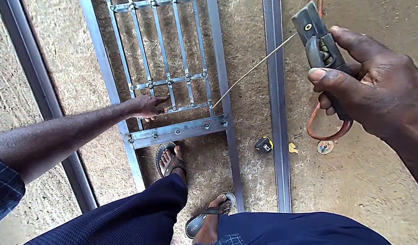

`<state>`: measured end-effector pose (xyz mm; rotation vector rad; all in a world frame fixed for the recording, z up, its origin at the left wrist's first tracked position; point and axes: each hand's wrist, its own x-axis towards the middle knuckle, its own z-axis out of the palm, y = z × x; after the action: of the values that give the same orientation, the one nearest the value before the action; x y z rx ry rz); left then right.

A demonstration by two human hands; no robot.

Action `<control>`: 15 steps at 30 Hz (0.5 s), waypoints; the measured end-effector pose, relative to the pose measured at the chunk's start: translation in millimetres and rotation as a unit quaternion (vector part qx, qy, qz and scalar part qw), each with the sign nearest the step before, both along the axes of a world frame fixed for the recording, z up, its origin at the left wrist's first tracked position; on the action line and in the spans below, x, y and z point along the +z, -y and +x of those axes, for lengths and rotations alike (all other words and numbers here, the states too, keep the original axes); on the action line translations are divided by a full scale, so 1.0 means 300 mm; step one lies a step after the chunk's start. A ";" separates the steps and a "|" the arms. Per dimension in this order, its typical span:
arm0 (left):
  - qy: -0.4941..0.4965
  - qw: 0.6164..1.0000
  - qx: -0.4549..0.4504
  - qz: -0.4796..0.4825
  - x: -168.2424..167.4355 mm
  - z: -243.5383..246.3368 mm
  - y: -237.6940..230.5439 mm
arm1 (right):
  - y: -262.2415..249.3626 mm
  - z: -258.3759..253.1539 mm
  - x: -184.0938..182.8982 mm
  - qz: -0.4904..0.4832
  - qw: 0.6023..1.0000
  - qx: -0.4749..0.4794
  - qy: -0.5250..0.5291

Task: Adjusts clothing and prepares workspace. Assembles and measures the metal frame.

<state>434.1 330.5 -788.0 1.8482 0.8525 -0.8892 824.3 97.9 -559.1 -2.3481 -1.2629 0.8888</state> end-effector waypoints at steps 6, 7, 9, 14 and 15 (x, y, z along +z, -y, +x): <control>0.000 1.000 -0.002 0.005 -0.004 -0.003 0.003 | -0.003 -0.003 -0.003 -0.023 0.999 0.027 -0.002; 0.001 1.000 -0.002 0.004 -0.007 -0.004 0.003 | -0.004 -0.001 -0.004 -0.019 0.999 0.026 -0.001; -0.001 1.000 -0.005 0.006 -0.007 -0.004 0.002 | -0.007 0.004 -0.005 -0.010 1.000 0.026 0.003; -0.006 1.000 -0.003 0.004 -0.007 -0.001 0.001 | -0.020 0.004 -0.005 -0.031 0.999 0.031 -0.003; -0.007 1.000 -0.001 0.001 -0.004 0.000 0.001 | -0.020 0.000 -0.006 -0.031 0.999 0.031 -0.003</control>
<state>434.2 330.3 -789.2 1.8472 0.8605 -0.9033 824.3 104.0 -560.8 -2.3633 -1.3317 0.9657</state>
